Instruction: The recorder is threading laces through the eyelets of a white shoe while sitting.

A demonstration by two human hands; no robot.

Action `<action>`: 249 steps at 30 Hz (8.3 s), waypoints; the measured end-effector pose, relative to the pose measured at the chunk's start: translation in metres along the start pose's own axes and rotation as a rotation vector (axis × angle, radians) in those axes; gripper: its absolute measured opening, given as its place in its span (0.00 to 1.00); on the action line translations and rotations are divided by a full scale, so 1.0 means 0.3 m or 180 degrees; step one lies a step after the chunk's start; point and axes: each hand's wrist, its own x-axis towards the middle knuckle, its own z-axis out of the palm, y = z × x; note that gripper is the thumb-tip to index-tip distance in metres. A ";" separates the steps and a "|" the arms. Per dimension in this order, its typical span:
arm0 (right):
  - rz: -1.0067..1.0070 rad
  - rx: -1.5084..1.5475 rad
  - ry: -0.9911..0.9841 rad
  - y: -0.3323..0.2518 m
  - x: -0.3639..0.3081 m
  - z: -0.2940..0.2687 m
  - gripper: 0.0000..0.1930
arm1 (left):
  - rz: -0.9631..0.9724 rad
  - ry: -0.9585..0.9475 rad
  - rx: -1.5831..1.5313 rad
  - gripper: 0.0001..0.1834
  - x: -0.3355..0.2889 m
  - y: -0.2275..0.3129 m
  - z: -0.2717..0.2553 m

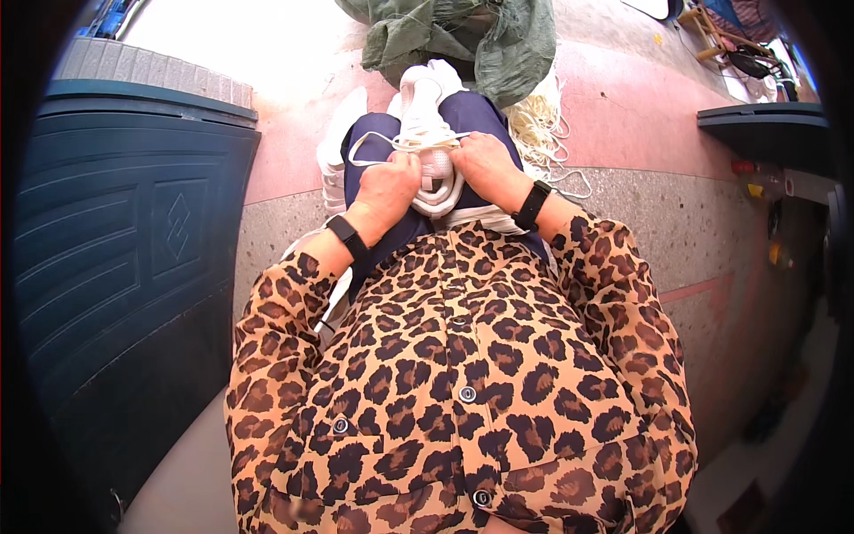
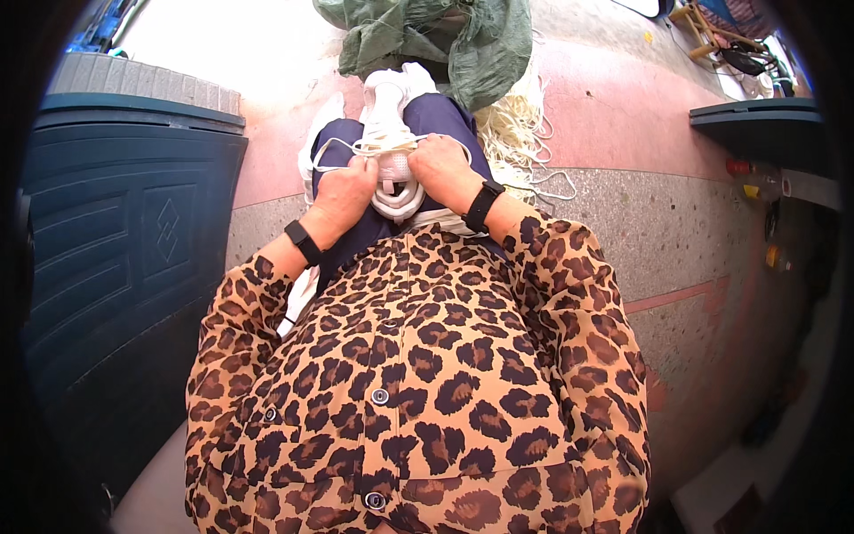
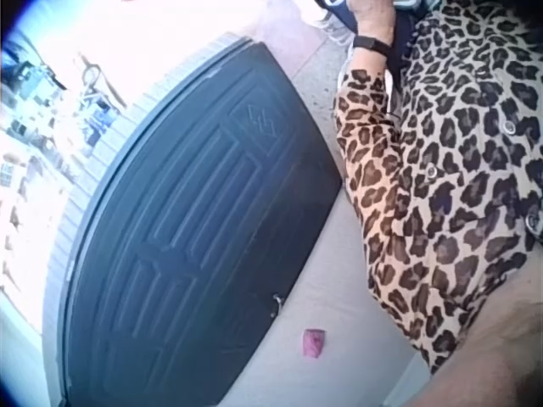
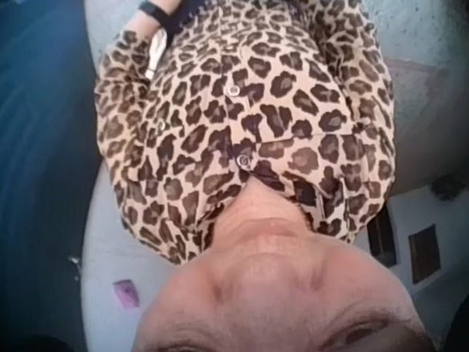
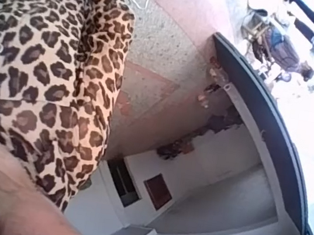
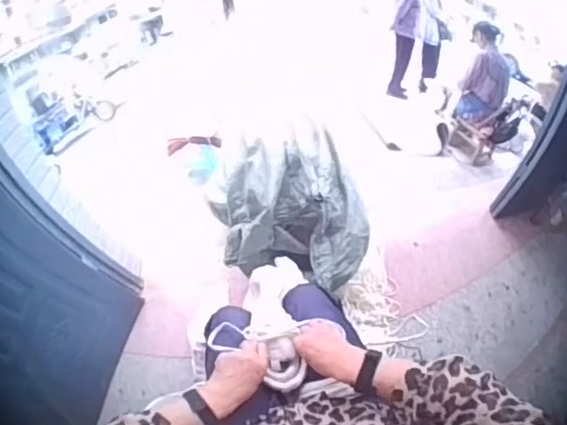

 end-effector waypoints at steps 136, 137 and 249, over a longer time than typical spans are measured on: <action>0.1431 0.7755 0.0373 0.011 0.045 -0.086 0.21 | -0.2745 0.0952 -0.3940 0.12 -0.089 -0.301 -0.184; 0.1402 0.8078 0.0482 0.031 0.020 0.021 0.22 | -0.2465 0.1351 -0.3500 0.13 -0.119 -0.295 -0.062; 0.1534 0.1889 0.1146 -0.089 -0.067 0.102 0.07 | -0.0259 -0.0424 -0.1401 0.16 -0.086 0.093 -0.019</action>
